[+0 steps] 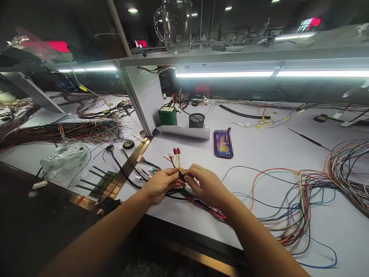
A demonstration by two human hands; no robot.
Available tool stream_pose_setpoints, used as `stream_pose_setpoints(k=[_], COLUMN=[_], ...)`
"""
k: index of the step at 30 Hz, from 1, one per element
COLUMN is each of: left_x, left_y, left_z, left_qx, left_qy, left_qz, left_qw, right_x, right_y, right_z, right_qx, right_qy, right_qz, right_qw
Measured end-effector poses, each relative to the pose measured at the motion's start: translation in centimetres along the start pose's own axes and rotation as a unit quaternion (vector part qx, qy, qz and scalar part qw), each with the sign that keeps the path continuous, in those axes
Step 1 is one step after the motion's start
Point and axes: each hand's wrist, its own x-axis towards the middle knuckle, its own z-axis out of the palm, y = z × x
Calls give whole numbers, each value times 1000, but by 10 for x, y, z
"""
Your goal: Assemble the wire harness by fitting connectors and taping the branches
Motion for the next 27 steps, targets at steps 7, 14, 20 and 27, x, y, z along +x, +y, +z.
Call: stream_pose_setpoints(k=[7, 14, 20, 27], left_x=[-5, -4, -2, -2], left_y=[2, -6, -13, -11], left_z=[7, 6, 7, 4], left_qx=[64, 55, -25, -76], left_qy=[-33, -13, 48, 18], left_qz=[55, 91, 90, 43], left_qw=[996, 994, 994, 996], right_x=[6, 7, 11, 22], right_y=[-4, -5, 5, 23], right_z=[7, 17, 20, 36], right_qx=[-96, -164, -125, 105], right_qy=[7, 35, 69, 137], right_qz=[17, 24, 15, 42], right_qw=[995, 986, 990, 984])
